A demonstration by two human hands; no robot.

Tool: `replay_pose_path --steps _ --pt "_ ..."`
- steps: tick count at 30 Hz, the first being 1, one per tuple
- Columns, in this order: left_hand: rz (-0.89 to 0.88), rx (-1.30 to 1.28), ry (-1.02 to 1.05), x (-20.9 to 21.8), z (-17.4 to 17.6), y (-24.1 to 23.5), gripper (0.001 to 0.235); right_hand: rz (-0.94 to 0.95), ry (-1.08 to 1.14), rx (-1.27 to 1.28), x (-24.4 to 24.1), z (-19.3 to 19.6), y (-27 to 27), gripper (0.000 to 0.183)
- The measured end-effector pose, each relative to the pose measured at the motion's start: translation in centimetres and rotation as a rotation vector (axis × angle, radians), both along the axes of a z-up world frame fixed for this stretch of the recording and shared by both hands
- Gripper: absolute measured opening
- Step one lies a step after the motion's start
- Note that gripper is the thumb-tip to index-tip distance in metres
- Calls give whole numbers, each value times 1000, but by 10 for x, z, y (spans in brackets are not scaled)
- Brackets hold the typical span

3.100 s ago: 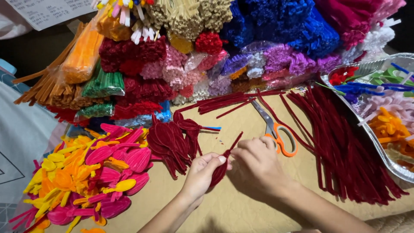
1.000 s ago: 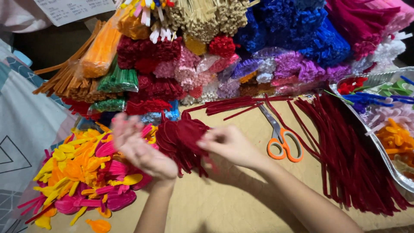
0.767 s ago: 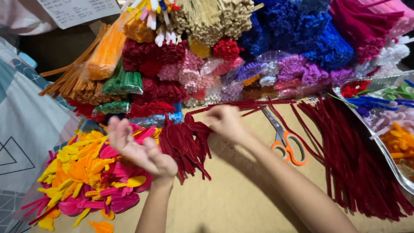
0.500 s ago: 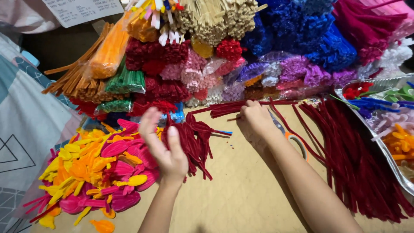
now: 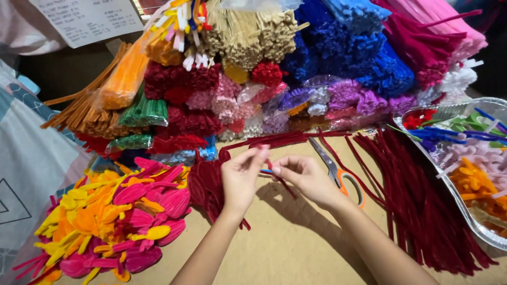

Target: Assembling artificial flower components by twisting red pipe cleaners around pink fabric petals.

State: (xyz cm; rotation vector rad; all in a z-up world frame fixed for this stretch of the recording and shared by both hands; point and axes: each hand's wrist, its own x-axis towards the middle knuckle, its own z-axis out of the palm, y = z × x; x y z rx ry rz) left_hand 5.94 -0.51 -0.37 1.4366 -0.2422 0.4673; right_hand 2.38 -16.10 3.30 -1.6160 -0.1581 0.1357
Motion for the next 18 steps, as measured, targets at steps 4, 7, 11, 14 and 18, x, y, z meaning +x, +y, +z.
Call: replay_pose_path --steps 4,7,11,14,18 --pt "72 -159 160 -1 4 22 11 30 -50 -89 15 -29 -11 12" --pt "47 -429 203 7 2 45 15 6 -84 -150 12 -21 -14 11" --pt "51 -498 195 12 4 56 19 -44 -102 -140 12 -20 -15 11" --pt "72 -463 202 12 0 54 27 -56 -99 -76 11 -11 -12 17" --pt "63 -413 221 13 -7 50 29 -55 -89 2 8 -10 -9 18"
